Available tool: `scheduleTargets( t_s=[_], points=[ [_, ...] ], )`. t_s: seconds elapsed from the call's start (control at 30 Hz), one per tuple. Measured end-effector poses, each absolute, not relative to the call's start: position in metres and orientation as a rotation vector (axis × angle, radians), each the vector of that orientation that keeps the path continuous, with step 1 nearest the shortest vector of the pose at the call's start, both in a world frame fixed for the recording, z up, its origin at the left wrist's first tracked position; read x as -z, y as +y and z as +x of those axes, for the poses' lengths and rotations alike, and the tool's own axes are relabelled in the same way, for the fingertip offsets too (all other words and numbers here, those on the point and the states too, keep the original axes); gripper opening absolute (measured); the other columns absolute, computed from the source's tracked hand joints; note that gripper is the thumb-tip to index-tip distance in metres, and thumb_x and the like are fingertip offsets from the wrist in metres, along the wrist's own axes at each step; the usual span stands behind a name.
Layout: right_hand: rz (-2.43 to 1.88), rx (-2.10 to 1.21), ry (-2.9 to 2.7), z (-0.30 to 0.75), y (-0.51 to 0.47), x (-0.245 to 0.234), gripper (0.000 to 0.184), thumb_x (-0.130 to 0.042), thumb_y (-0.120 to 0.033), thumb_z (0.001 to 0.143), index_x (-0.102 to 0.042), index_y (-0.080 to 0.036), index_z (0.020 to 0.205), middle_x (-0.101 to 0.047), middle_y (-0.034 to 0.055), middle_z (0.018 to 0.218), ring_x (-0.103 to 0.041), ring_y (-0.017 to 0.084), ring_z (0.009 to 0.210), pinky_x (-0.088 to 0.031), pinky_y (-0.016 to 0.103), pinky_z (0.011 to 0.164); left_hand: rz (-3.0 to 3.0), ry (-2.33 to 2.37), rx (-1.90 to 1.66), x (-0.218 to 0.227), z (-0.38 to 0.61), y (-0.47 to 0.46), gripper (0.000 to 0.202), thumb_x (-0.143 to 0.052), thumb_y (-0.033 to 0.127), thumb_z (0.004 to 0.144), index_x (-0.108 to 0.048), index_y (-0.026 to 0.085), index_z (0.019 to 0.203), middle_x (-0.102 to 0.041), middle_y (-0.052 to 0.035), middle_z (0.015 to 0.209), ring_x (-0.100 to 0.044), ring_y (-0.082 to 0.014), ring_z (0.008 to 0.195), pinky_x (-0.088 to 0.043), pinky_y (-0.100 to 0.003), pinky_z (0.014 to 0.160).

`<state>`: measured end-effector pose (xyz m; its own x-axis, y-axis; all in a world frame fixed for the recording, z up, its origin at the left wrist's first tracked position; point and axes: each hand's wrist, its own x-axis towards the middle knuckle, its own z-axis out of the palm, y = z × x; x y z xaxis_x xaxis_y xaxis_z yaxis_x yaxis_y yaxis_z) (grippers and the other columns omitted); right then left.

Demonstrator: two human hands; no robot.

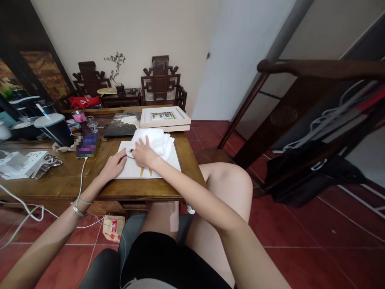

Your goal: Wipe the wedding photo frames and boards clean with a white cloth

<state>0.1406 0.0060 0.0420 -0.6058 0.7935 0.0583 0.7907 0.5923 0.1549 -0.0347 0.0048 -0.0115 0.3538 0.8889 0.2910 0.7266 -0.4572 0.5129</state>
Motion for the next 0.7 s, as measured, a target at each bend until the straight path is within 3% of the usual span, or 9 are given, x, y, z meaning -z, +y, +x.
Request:
scheduleTargets(
  t_s=[0.07,0.2,0.37,0.5,0.7],
  points=[
    [1.324,-0.295,2.827,0.142,0.002,-0.033,0.042,-0.044,-0.011,0.084,-0.062,-0.005,0.121,-0.046,0.0248,0.142,-0.031,0.041,0.138,-0.016,0.065,0.11,2.32,1.442,-0.775,0.012,-0.035,0.005,0.048,-0.035,0.024,0.091,-0.056,0.016,0.133,-0.049,-0.0094,0.145,-0.037,-0.0236,0.14,-0.025,-0.047,0.118],
    [1.081,-0.19,2.984,0.161,-0.038,-0.031,0.035,-0.048,-0.012,0.08,-0.067,-0.009,0.109,-0.05,0.0215,0.14,-0.034,0.037,0.138,-0.022,0.063,0.109,2.338,1.451,-0.764,0.013,-0.034,0.005,0.048,-0.035,0.02,0.089,-0.056,0.015,0.133,-0.048,-0.0102,0.146,-0.038,-0.0236,0.14,-0.025,-0.048,0.118],
    [0.904,-0.053,3.064,0.177,-0.091,-0.051,0.028,-0.046,-0.01,0.081,-0.068,-0.01,0.098,-0.065,0.0202,0.114,-0.047,0.031,0.128,-0.026,0.054,0.11,2.359,1.477,-0.75,0.011,-0.032,0.003,0.049,-0.034,0.019,0.089,-0.056,0.01,0.131,-0.048,-0.0129,0.145,-0.038,-0.0238,0.14,-0.025,-0.046,0.118],
    [1.054,0.067,3.009,0.175,-0.076,-0.061,0.032,-0.046,-0.007,0.08,-0.067,-0.014,0.103,-0.068,0.0155,0.111,-0.056,0.029,0.119,-0.027,0.052,0.108,2.327,1.477,-0.78,0.008,-0.031,0.0,0.047,-0.036,0.019,0.089,-0.059,0.012,0.129,-0.05,-0.011,0.144,-0.04,-0.0236,0.138,-0.027,-0.044,0.118],
    [1.492,0.007,2.769,0.145,-0.015,-0.068,0.04,-0.041,-0.007,0.083,-0.063,-0.01,0.116,-0.064,0.0196,0.119,-0.049,0.033,0.126,-0.031,0.054,0.105,2.06,1.502,-1.055,-0.002,-0.034,-0.002,0.043,-0.04,0.029,0.092,-0.061,0.016,0.127,-0.062,-0.0077,0.131,-0.054,-0.0234,0.128,-0.037,-0.038,0.113]
  ],
)
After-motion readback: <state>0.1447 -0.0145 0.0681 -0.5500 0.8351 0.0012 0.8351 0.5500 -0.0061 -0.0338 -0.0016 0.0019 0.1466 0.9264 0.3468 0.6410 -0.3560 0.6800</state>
